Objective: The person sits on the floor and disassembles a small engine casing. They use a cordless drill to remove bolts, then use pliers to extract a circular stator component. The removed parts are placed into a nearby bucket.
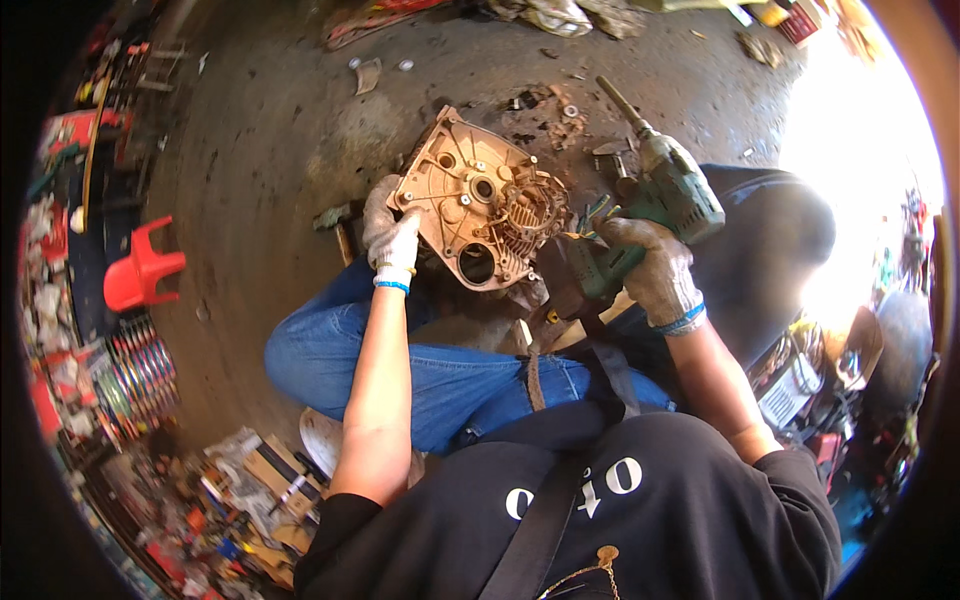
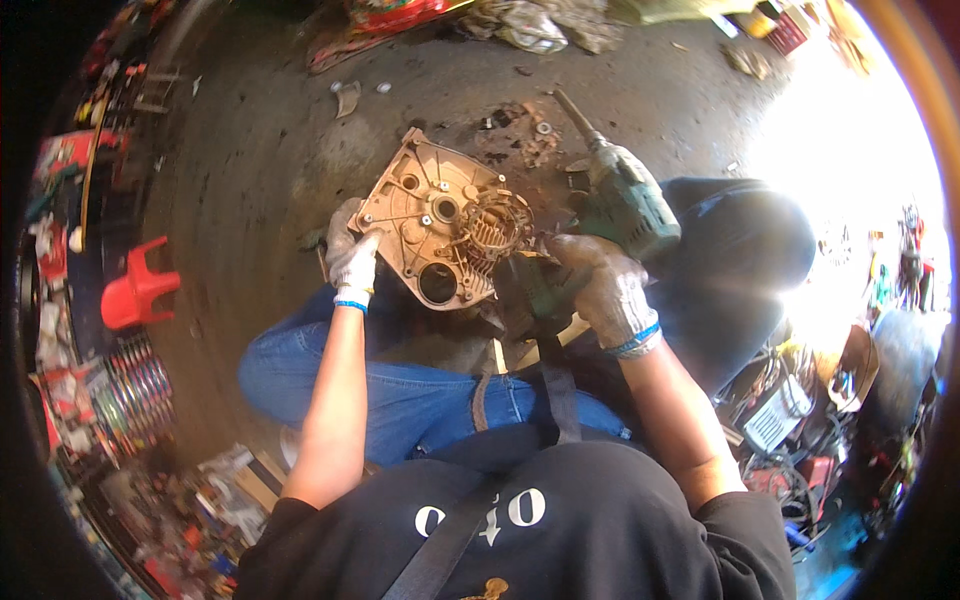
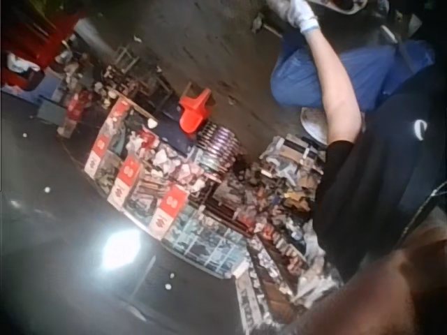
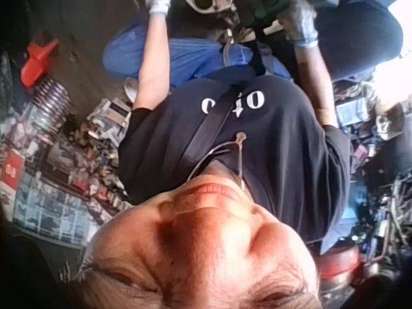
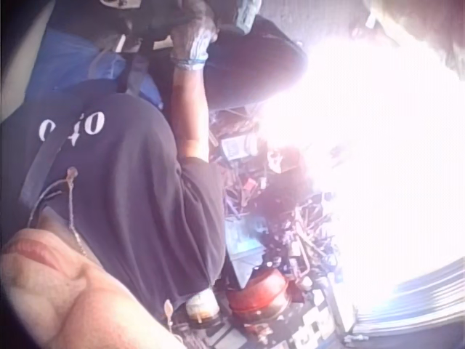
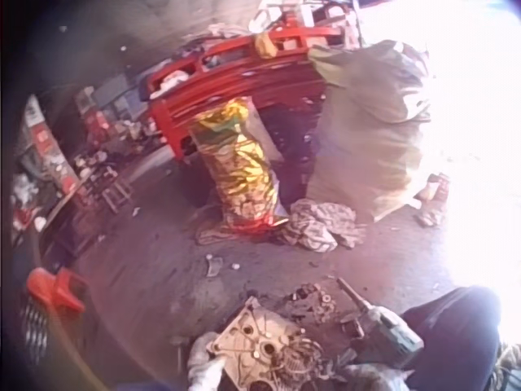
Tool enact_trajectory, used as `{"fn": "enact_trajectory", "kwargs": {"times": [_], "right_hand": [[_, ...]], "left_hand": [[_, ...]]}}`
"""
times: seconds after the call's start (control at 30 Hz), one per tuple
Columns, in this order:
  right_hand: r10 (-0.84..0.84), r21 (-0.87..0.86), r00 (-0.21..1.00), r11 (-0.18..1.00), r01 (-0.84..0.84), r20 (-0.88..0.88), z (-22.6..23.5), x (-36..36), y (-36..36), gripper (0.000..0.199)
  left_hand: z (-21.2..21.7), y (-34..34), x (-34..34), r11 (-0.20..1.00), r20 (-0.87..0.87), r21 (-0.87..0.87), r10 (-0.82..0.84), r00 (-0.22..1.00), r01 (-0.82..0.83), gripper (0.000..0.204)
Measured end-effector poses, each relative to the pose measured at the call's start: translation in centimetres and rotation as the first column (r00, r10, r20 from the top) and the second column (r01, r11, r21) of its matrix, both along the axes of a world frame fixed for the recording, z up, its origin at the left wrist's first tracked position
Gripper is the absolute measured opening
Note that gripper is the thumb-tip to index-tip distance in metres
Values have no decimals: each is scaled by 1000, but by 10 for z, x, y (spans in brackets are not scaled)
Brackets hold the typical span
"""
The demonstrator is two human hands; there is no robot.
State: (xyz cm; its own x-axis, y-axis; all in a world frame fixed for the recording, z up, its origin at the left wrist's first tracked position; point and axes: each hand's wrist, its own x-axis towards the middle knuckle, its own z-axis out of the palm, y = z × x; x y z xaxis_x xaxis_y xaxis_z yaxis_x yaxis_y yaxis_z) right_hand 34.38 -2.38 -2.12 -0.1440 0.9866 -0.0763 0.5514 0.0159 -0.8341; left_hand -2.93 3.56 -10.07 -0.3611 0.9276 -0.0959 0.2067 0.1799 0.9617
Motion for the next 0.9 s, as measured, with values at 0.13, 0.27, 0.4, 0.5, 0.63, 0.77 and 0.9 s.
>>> {"fn": "enact_trajectory", "kwargs": {"times": [0.13, 0.27, 0.4, 0.5, 0.63, 0.77, 0.9], "right_hand": [[-150, -283, 925, 958, 49, -348, -8, -1, -1, 50], [-245, -399, 882, 914, 73, -402, -9, -2, 0, 35], [-28, -98, 982, 995, 10, -188, 0, -3, -4, 20], [-22, -150, 980, 989, -8, -199, 6, -3, 0, 21], [-622, -746, 561, 666, 13, -546, 1, 0, 11, 36], [-80, -177, 966, 983, 37, -246, -9, 7, 7, 21], [-173, -319, 909, 947, 47, -380, -7, 14, 7, 21]], "left_hand": [[-24, -30, -31, 987, 219, -88, 152, 964, -136, 53], [-57, -48, -49, 955, 251, -153, 287, 924, -255, 54], [-93, -55, -66, 922, 18, -229, 326, 945, -314, 53], [-109, -56, -74, 908, -35, -277, 318, 948, -315, 55], [-110, -53, -68, 916, 70, -272, 325, 943, -295, 52], [-97, -48, -55, 878, -175, -390, 224, 959, -276, 62], [-77, -56, -37, 870, -308, -428, 116, 944, -246, 70]]}}
